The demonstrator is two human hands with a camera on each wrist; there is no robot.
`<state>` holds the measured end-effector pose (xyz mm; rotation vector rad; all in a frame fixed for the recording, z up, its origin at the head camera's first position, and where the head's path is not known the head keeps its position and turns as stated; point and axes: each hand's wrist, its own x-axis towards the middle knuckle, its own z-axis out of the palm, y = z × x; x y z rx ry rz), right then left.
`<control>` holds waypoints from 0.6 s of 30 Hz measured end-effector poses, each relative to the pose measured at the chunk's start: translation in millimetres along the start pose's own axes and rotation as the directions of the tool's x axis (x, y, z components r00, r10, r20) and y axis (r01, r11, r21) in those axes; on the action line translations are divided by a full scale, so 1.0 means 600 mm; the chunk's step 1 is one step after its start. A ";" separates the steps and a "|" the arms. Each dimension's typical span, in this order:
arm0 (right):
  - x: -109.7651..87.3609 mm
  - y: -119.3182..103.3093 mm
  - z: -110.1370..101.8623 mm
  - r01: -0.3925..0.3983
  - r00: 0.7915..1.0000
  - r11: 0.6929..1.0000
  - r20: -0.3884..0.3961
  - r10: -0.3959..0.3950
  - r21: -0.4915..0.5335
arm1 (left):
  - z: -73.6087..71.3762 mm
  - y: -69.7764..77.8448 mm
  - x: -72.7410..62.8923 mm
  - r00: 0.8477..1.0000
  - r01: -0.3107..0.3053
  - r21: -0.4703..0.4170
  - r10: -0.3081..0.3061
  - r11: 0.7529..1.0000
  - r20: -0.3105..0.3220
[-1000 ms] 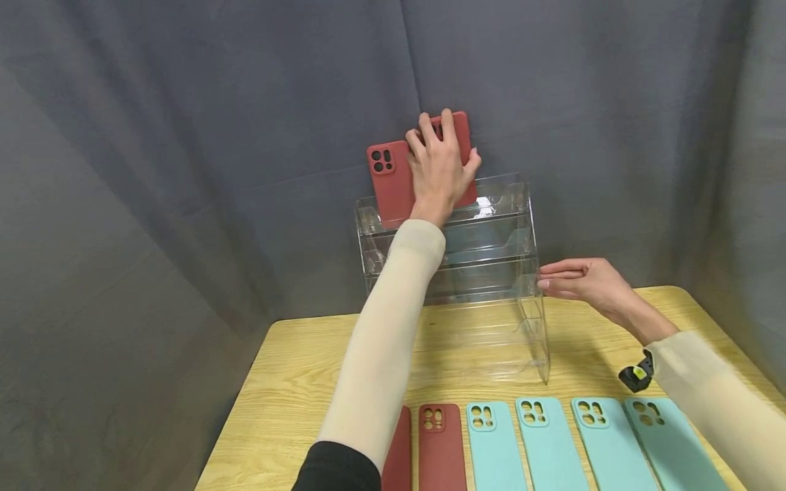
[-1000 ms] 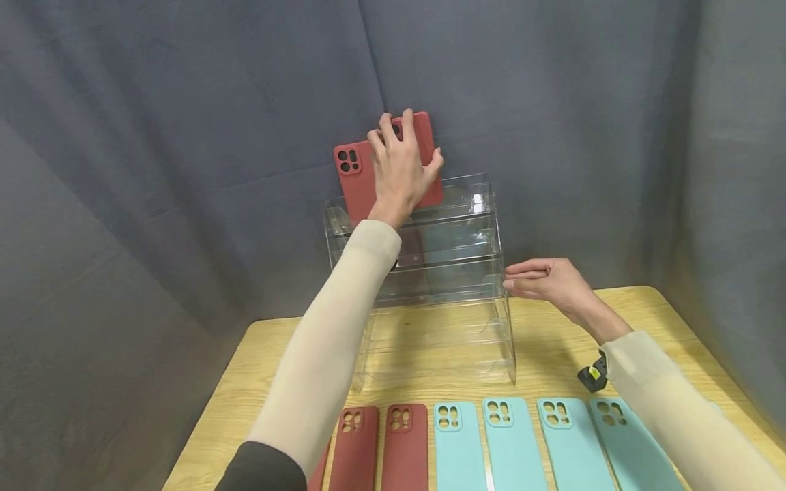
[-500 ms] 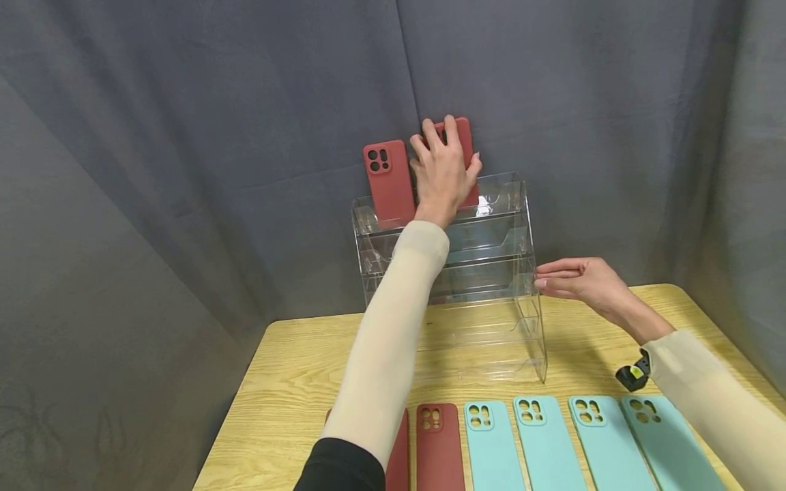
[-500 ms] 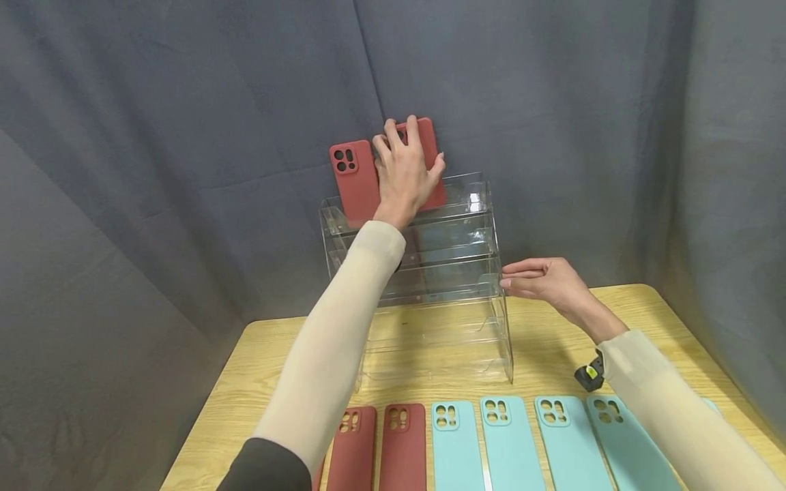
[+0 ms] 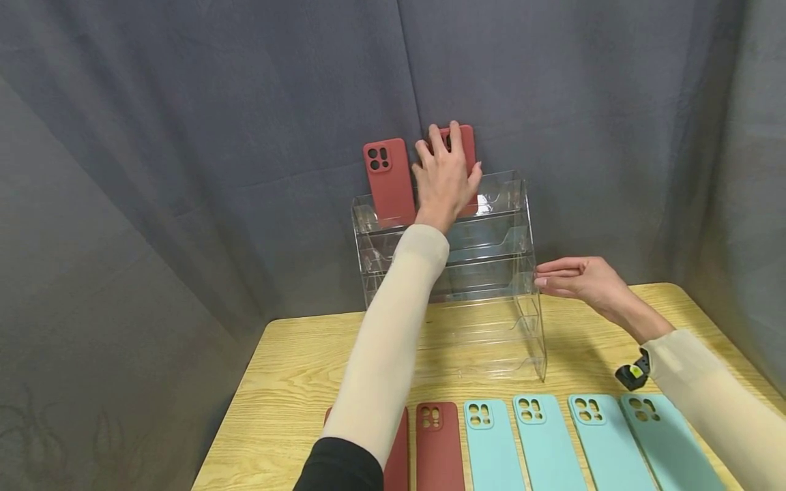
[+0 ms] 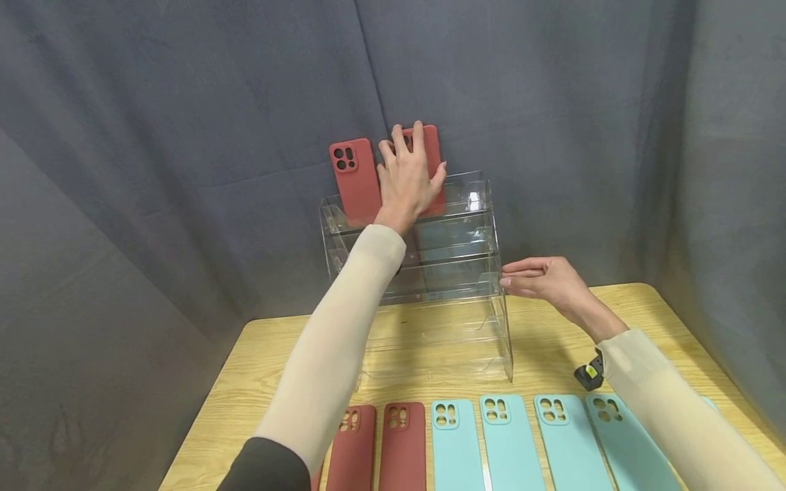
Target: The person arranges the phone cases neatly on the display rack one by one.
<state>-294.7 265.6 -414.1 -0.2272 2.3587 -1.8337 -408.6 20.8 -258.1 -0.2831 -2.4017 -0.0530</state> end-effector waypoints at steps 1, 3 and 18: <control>0.000 -0.001 -0.001 0.001 1.000 1.000 -0.001 -0.001 0.001 | 0.001 0.000 -0.001 1.000 -0.003 0.017 0.003 1.000 0.002; 0.001 -0.001 -0.002 0.005 1.000 1.000 0.003 -0.005 0.006 | 0.002 0.000 -0.003 1.000 -0.012 0.047 0.012 0.999 -0.009; -0.002 -0.009 -0.002 0.006 1.000 1.000 0.017 -0.007 0.029 | -0.041 -0.005 -0.065 0.946 -0.250 -0.078 0.227 0.965 -0.233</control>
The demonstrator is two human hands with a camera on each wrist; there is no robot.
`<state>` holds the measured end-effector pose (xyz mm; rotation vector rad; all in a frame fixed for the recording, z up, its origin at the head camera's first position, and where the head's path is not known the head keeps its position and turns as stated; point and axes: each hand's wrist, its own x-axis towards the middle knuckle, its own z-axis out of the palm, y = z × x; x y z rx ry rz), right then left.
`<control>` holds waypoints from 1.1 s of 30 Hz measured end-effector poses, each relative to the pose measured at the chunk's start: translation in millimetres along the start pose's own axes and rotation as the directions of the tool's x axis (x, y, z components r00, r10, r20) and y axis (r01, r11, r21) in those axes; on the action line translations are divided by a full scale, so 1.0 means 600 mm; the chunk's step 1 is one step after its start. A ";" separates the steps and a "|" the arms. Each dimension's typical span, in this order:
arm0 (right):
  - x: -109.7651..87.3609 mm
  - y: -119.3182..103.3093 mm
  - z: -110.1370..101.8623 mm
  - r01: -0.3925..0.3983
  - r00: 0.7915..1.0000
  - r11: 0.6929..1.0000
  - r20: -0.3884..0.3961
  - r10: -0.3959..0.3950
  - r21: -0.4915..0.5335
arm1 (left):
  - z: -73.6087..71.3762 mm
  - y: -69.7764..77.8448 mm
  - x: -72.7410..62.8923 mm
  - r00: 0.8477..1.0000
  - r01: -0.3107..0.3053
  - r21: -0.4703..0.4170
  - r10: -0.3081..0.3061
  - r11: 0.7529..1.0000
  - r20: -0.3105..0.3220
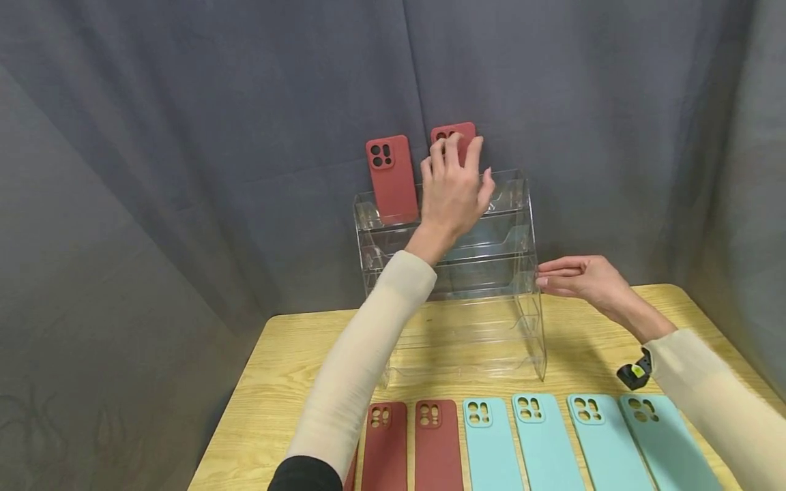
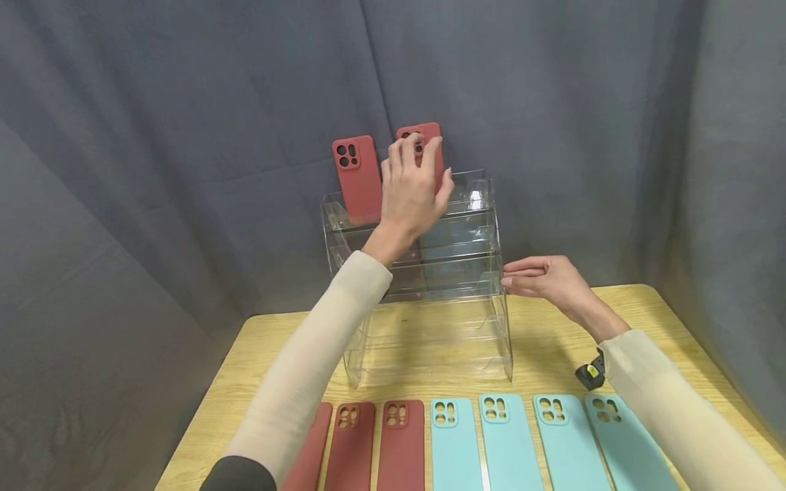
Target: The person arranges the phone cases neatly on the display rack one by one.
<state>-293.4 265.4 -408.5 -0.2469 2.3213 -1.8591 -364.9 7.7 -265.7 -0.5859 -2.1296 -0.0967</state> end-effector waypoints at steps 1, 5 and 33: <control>-0.001 -0.001 0.000 0.000 1.000 1.000 0.002 0.000 -0.001 | -0.009 -0.005 -0.003 1.000 -0.005 -0.036 0.005 0.999 0.005; -0.001 -0.001 0.001 -0.003 1.000 1.000 0.016 0.004 -0.019 | -0.038 -0.035 -0.026 0.998 0.016 -0.197 -0.005 0.980 0.056; -0.021 -0.004 0.003 0.004 1.000 0.999 0.000 -0.004 -0.049 | -0.148 -0.145 -0.438 0.652 0.508 -0.348 -0.088 0.788 0.753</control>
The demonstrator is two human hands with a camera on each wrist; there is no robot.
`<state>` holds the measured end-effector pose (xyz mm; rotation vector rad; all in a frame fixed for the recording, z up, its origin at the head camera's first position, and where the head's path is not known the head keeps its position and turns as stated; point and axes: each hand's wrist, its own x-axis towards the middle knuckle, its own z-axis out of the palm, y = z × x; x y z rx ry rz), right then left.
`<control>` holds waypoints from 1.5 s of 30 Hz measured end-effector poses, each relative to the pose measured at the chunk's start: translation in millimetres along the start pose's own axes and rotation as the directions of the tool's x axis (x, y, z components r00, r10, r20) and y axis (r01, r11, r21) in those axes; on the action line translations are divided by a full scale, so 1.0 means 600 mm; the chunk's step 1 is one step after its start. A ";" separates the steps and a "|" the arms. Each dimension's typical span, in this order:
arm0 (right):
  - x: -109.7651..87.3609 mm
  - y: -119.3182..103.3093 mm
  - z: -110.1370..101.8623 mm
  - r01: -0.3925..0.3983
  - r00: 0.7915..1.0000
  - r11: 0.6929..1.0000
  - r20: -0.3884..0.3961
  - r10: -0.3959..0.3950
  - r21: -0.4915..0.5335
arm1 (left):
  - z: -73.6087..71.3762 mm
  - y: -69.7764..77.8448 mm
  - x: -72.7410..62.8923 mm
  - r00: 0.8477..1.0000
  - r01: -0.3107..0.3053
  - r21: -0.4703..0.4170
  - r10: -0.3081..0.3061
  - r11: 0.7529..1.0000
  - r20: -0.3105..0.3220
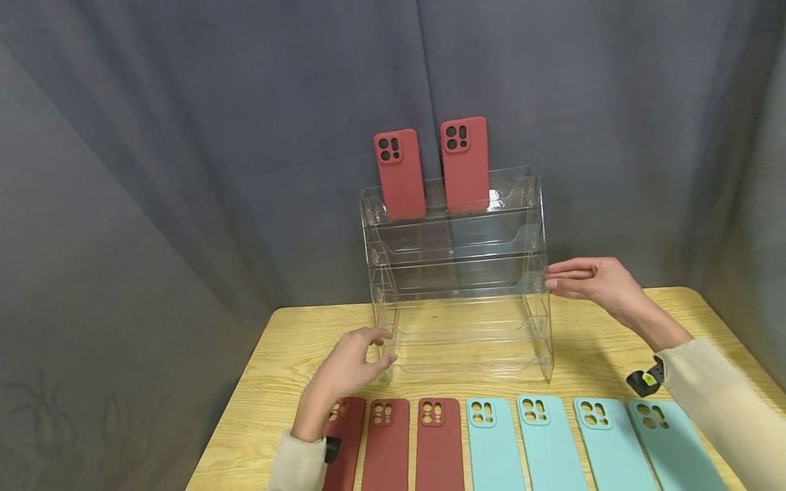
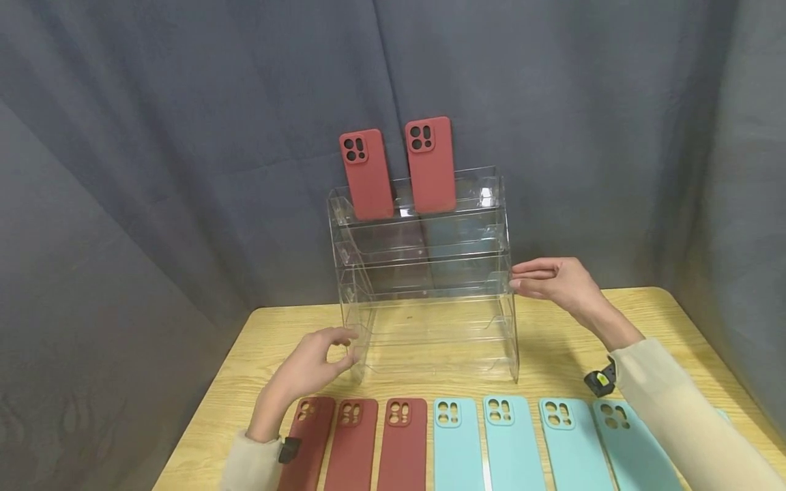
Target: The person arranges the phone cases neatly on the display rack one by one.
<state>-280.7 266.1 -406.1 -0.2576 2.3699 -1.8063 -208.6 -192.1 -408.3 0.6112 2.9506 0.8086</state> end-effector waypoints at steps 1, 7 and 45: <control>0.001 -0.001 0.001 0.002 1.000 1.000 0.002 -0.002 0.001 | 0.007 -0.011 -0.010 1.000 0.023 -0.002 -0.023 1.000 0.000; 0.004 -0.003 0.005 -0.004 1.000 1.000 0.013 0.004 -0.009 | 0.059 -0.078 -0.070 0.991 0.136 0.055 -0.136 0.989 -0.019; 0.004 0.013 -0.005 0.009 1.000 0.994 0.026 -0.012 0.112 | 0.104 -0.149 -0.140 0.937 0.331 0.153 -0.343 0.931 0.059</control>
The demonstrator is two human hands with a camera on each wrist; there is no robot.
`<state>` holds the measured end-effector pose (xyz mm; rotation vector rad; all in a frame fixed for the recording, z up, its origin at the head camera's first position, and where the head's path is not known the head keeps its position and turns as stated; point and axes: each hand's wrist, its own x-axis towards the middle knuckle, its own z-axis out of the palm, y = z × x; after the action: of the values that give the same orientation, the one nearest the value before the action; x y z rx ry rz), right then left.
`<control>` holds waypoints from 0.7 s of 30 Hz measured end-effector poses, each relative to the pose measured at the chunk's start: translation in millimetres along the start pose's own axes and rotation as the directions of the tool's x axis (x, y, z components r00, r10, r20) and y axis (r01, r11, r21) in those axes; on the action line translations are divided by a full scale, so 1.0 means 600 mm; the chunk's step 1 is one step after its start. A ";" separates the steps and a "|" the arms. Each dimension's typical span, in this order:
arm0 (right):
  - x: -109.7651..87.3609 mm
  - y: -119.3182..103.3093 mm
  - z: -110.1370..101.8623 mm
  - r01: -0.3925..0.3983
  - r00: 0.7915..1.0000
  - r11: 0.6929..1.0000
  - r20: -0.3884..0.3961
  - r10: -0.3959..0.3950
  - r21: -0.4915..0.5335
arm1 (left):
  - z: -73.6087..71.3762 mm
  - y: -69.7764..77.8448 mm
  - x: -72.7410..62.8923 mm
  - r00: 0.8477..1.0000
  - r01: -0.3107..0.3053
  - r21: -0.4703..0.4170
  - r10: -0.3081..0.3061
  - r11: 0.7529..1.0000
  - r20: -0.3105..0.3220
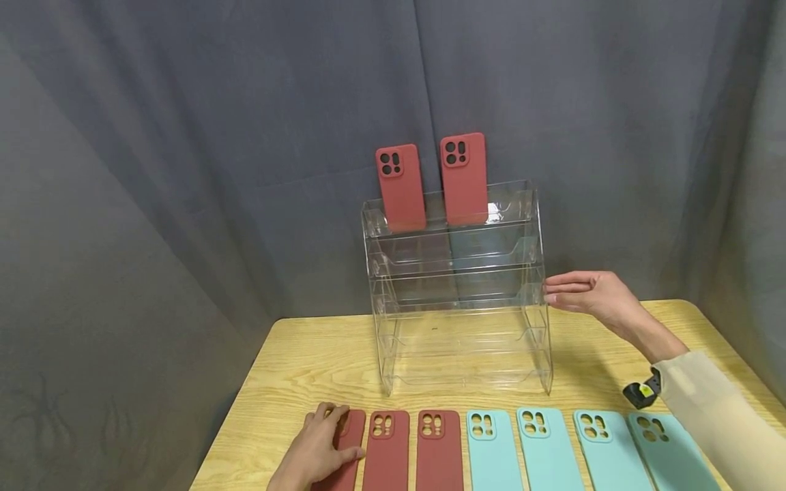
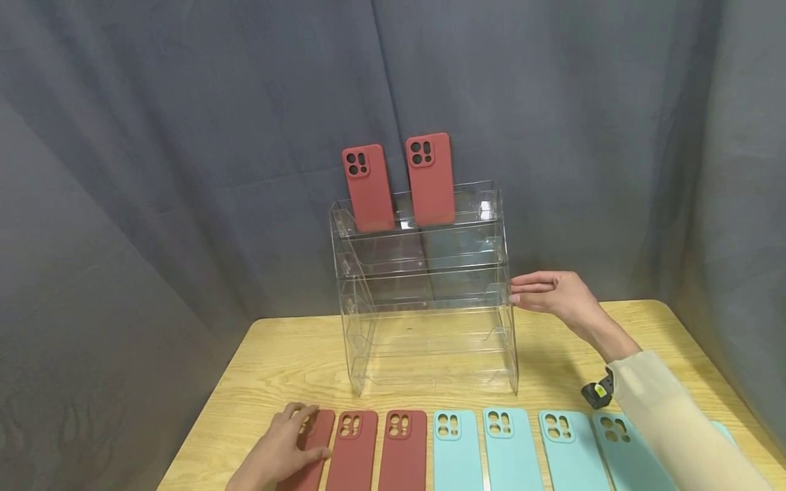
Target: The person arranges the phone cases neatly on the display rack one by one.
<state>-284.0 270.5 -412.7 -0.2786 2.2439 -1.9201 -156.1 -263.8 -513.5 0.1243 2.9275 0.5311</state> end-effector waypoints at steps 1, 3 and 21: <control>0.000 0.000 0.001 0.002 1.000 1.000 -0.001 -0.002 0.000 | 0.000 -0.001 -0.001 1.000 0.002 0.000 -0.002 1.000 0.006; -0.001 0.000 0.002 0.010 1.000 1.000 -0.002 -0.010 -0.005 | -0.001 -0.002 -0.003 1.000 0.001 -0.006 -0.001 1.000 0.016; -0.003 0.001 0.006 -0.007 1.000 1.000 -0.021 0.007 0.005 | -0.018 0.027 -0.006 0.991 0.094 0.027 -0.096 0.995 0.095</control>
<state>-281.4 267.6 -413.8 -0.2507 2.2502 -1.9335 -153.8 -252.4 -497.3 0.0131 2.8298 0.4637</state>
